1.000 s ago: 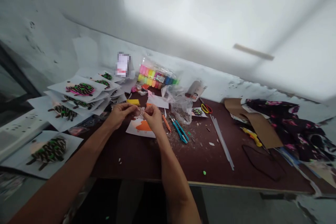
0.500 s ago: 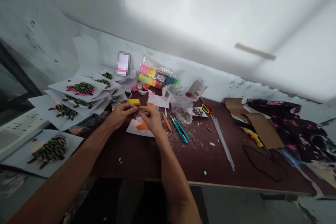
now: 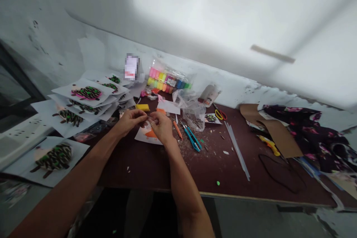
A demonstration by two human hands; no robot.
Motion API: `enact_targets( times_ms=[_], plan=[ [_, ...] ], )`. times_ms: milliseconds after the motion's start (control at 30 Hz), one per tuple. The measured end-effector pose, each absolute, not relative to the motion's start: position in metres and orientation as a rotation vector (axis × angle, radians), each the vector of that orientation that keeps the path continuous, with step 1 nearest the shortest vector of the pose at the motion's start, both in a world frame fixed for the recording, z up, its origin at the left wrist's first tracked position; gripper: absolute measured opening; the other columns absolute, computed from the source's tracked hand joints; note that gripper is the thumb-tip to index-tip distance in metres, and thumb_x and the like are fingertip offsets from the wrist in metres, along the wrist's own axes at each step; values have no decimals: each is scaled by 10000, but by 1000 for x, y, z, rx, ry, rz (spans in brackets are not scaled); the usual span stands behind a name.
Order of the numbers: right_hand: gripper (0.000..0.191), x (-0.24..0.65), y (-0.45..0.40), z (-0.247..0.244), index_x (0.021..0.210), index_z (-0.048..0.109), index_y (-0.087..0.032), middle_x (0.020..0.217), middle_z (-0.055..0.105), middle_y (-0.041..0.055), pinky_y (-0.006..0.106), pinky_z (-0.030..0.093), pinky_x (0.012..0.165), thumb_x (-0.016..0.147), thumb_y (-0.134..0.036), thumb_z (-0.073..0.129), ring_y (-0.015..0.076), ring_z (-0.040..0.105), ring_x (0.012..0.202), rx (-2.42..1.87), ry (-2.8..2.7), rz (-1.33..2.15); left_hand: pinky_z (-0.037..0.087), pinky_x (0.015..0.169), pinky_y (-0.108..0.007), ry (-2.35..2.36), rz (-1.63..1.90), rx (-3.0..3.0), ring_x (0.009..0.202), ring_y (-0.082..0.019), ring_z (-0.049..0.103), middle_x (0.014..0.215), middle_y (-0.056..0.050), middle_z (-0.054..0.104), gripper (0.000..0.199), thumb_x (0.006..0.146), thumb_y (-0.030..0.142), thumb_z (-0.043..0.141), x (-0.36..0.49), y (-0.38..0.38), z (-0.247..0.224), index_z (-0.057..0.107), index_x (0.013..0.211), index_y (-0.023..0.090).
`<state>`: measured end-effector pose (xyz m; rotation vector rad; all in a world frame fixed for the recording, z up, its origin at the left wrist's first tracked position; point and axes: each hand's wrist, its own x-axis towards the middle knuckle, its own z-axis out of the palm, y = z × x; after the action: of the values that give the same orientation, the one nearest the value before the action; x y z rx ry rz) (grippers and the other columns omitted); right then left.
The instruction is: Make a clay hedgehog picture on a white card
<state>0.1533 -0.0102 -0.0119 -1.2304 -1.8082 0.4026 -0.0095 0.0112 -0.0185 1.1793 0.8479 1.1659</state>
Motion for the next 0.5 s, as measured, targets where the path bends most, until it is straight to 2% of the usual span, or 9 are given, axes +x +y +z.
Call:
enact_targets(
  times_ms=[67,233,367,500],
  plan=[
    [93,151,-12,-12,825,606,-208,792,584,-5,273,430,677,814,-255,685,148,527,716,-1262,-1764,288,474,512,-240,864,1156,1214,529,-120,588,610,-10,646,408,598,491,823,-10,12,-20,631,699,146],
    [336,150,-13,-13,613,446,-216,846,506,17,298,422,727,794,-251,726,160,487,780,-1273,-1693,132,463,530,-247,871,1160,1240,544,-122,570,609,-20,641,382,642,492,785,-10,13,-22,650,705,141],
    [369,150,-13,-11,570,444,-216,835,478,22,327,418,758,778,-273,744,178,467,804,-1317,-1667,127,460,550,-257,852,1207,1246,543,-116,543,629,-14,643,352,640,459,787,-9,14,-23,689,748,138],
    [410,147,-14,-12,533,432,-213,787,462,11,325,424,759,768,-285,760,171,460,775,-1364,-1612,83,450,563,-253,857,1252,1245,545,-114,531,588,-3,617,317,648,443,781,-7,16,-26,671,679,147]
  ],
)
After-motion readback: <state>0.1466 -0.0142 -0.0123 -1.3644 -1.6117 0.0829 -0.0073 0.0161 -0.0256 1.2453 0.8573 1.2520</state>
